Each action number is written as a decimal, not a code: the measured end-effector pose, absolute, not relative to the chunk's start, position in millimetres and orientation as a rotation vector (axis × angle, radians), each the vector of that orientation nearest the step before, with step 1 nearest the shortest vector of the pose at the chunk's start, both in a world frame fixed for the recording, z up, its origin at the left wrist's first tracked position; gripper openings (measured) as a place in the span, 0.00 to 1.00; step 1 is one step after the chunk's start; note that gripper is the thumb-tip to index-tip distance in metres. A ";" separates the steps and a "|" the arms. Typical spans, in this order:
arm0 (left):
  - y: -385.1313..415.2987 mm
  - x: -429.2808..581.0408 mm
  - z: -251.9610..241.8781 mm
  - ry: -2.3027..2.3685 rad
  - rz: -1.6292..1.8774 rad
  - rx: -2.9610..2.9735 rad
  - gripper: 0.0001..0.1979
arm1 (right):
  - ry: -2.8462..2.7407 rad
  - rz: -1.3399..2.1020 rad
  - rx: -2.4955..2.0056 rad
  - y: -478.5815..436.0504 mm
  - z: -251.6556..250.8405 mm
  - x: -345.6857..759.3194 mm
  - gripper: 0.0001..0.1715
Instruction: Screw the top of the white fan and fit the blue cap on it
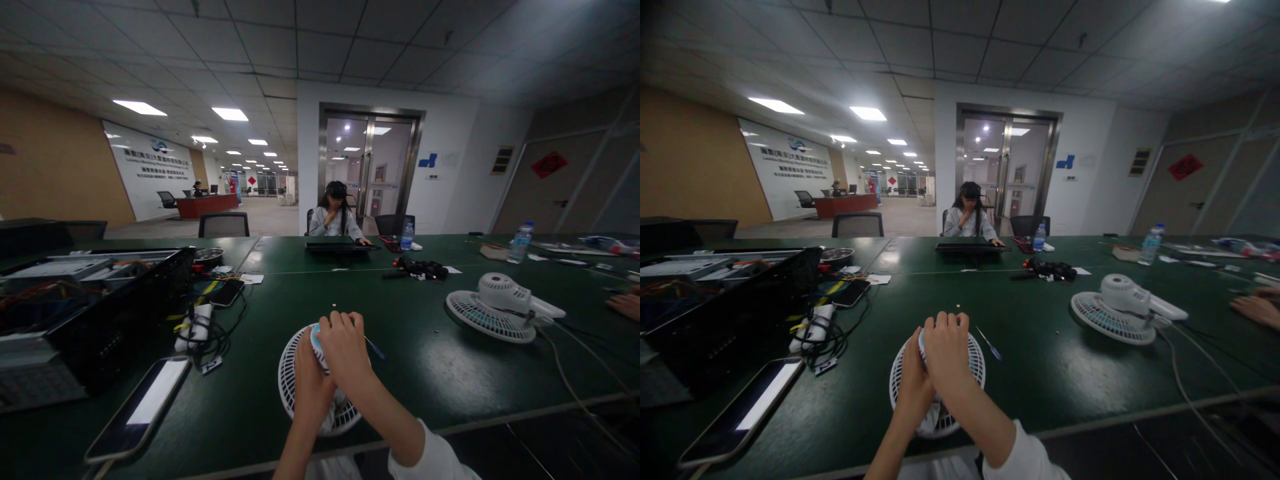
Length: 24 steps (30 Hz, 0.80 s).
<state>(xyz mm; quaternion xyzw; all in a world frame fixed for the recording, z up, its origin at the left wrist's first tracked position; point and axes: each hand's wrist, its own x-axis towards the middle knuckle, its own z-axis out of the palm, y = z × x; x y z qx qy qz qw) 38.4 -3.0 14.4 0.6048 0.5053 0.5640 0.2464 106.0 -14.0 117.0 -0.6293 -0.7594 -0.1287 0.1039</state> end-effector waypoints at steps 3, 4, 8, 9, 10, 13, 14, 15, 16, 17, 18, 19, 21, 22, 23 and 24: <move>-2.4 38.8 15.9 1.370 1.570 1.646 0.33 | -2.253 -0.372 -1.897 -14.4 122.6 102.7 0.14; -2.0 38.9 16.5 1.365 1.573 1.650 0.33 | -2.257 -0.378 -1.905 -13.9 124.0 101.4 0.14; -1.3 37.9 17.2 1.351 1.565 1.654 0.30 | -2.258 -0.359 -1.927 -8.6 122.6 97.5 0.15; -1.5 37.4 16.5 1.348 1.559 1.651 0.30 | -2.249 -0.347 -1.925 -6.8 120.6 97.4 0.15; -1.8 37.0 15.6 1.344 1.552 1.648 0.31 | -2.235 -0.335 -1.923 -4.9 118.2 97.7 0.14; -3.2 36.5 12.6 1.335 1.527 1.652 0.34 | -2.181 -0.316 -1.928 -0.7 112.4 99.7 0.13; -3.5 36.6 12.3 1.333 1.530 1.652 0.35 | -2.169 -0.311 -1.934 0.0 111.5 99.9 0.14; -3.7 36.8 12.7 1.329 1.540 1.652 0.35 | -2.154 -0.308 -1.943 0.4 111.2 99.5 0.14; -3.8 37.0 13.6 1.322 1.553 1.654 0.35 | -2.142 -0.305 -1.951 0.5 111.3 98.5 0.14; -3.6 37.2 14.9 1.314 1.565 1.657 0.34 | -2.133 -0.306 -1.957 0.6 111.8 97.0 0.14; -3.3 37.1 16.5 1.308 1.572 1.661 0.33 | -2.124 -0.312 -1.963 0.7 112.3 95.0 0.14; -3.0 36.9 18.0 1.304 1.569 1.668 0.32 | -2.114 -0.319 -1.970 0.9 112.8 93.0 0.14; -2.4 36.3 19.7 1.304 1.556 1.676 0.30 | -2.094 -0.331 -1.980 1.9 113.4 89.9 0.14; -2.3 36.0 19.5 1.309 1.555 1.675 0.30 | -2.085 -0.331 -1.980 2.4 113.4 89.4 0.14; -2.4 35.8 18.6 1.317 1.559 1.670 0.31 | -2.079 -0.322 -1.980 2.9 113.3 89.9 0.14; -2.6 35.8 17.1 1.325 1.563 1.666 0.32 | -2.083 -0.306 -1.975 3.0 112.9 91.5 0.14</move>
